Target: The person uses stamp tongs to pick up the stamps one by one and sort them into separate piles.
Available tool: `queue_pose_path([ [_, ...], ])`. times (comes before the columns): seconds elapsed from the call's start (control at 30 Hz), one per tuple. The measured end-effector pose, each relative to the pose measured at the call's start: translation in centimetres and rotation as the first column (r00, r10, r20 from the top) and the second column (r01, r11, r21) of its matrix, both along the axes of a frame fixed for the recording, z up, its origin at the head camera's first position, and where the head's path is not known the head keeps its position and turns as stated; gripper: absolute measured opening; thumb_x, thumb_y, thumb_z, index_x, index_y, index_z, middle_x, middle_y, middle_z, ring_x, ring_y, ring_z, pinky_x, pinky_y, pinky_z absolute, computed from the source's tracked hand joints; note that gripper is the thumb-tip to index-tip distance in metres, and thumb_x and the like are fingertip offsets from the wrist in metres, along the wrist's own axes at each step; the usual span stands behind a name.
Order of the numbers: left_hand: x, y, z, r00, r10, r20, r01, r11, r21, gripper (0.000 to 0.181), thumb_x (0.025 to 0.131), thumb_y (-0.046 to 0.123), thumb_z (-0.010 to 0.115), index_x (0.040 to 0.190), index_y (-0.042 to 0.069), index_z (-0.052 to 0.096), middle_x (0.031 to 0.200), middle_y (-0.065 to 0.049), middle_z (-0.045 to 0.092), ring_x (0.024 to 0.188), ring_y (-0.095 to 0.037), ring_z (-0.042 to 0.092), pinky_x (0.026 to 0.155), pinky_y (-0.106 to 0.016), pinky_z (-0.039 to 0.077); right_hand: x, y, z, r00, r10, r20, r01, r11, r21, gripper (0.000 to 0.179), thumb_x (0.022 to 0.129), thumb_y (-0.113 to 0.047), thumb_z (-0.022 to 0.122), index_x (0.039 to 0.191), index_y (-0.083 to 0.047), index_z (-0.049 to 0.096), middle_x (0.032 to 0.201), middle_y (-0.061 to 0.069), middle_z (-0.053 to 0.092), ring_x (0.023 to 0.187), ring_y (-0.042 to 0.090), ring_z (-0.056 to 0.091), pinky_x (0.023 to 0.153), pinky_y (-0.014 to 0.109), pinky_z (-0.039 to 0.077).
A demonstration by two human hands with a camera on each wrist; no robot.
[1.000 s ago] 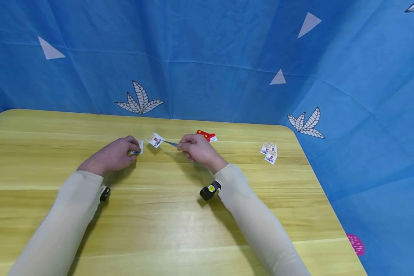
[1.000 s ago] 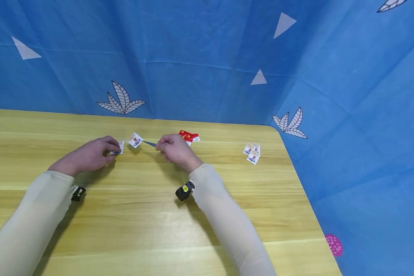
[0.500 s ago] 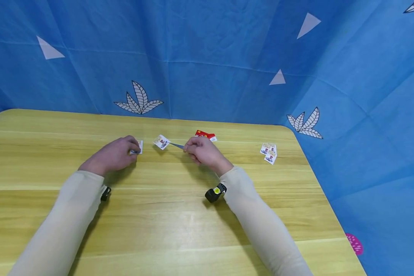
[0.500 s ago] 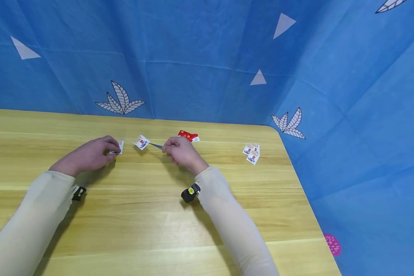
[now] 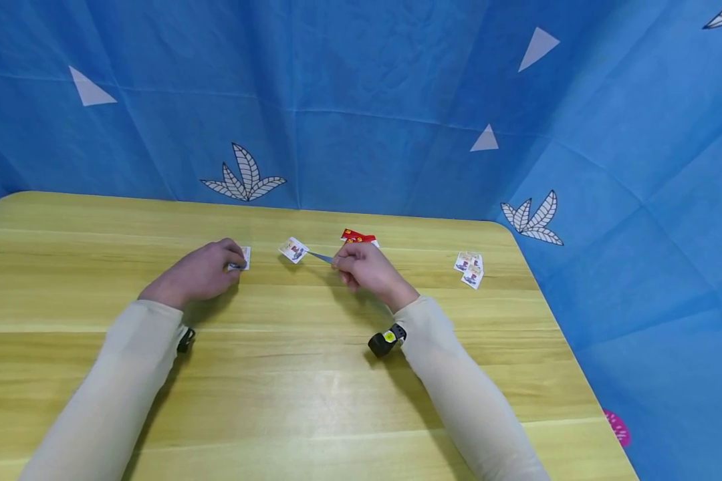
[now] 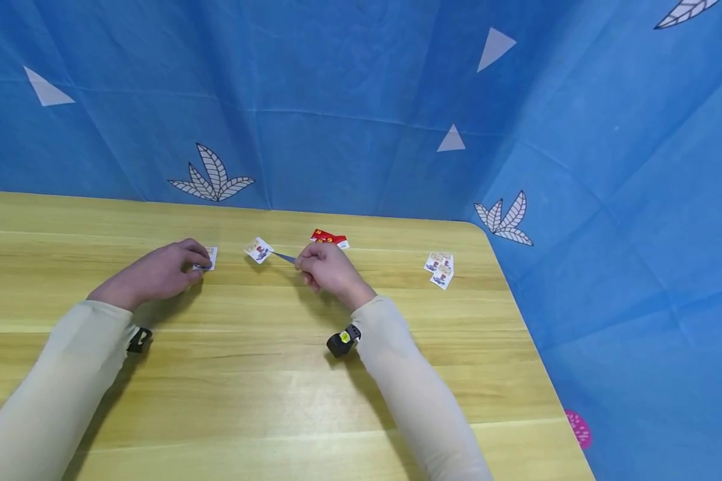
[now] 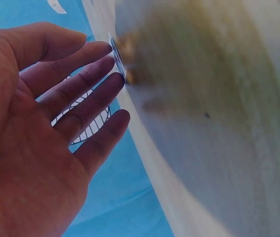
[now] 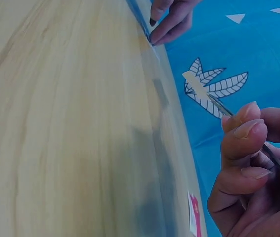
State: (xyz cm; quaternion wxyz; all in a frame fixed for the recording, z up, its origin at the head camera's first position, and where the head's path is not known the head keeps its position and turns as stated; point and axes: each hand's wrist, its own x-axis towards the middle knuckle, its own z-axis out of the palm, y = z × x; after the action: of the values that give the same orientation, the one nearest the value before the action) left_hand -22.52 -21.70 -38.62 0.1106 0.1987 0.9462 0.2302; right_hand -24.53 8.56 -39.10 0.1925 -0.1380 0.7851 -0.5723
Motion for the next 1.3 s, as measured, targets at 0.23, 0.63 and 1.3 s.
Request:
queue_pose_path([
  [0.23,0.0,0.6,-0.4,1.000,-0.011,-0.005,0.011,1.000,0.009,0.028,0.095,0.004,0.055,0.116,-0.010,0.066,0.126,-0.025,0.052,0.117,-0.044,0.051,0.100,-0.056,0.041,0.2,1.6,-0.3,1.000,-0.027,0.013,0.027,1.000,-0.012,0.023,0.101,-0.005,0.048,0.100,0.015,0.057,0.066,0.008,0.052,0.053,0.019,0.045,0.051,0.029,0.041],
  [0.63,0.1,0.2,0.2,1.000,-0.016,0.011,0.016,1.000,-0.014,0.027,0.094,0.002,0.054,0.114,-0.010,0.067,0.127,-0.026,0.051,0.116,-0.045,0.051,0.099,-0.057,0.042,0.5,2.4,-0.7,1.000,-0.027,0.011,0.027,1.000,0.005,0.025,0.102,-0.010,0.049,0.099,0.013,0.057,0.068,0.008,0.052,0.052,0.018,0.044,0.052,0.030,0.041],
  [1.3,0.0,0.1,0.2,1.000,0.001,0.021,-0.001,1.000,0.002,0.028,0.094,0.003,0.052,0.115,-0.010,0.066,0.128,-0.027,0.050,0.115,-0.045,0.051,0.098,-0.057,0.042,0.6,4.2,-0.2,0.996,-0.087,-0.013,0.087,0.996,-0.003,0.023,0.101,-0.007,0.048,0.100,0.014,0.057,0.065,0.008,0.055,0.048,0.015,0.046,0.047,0.028,0.042],
])
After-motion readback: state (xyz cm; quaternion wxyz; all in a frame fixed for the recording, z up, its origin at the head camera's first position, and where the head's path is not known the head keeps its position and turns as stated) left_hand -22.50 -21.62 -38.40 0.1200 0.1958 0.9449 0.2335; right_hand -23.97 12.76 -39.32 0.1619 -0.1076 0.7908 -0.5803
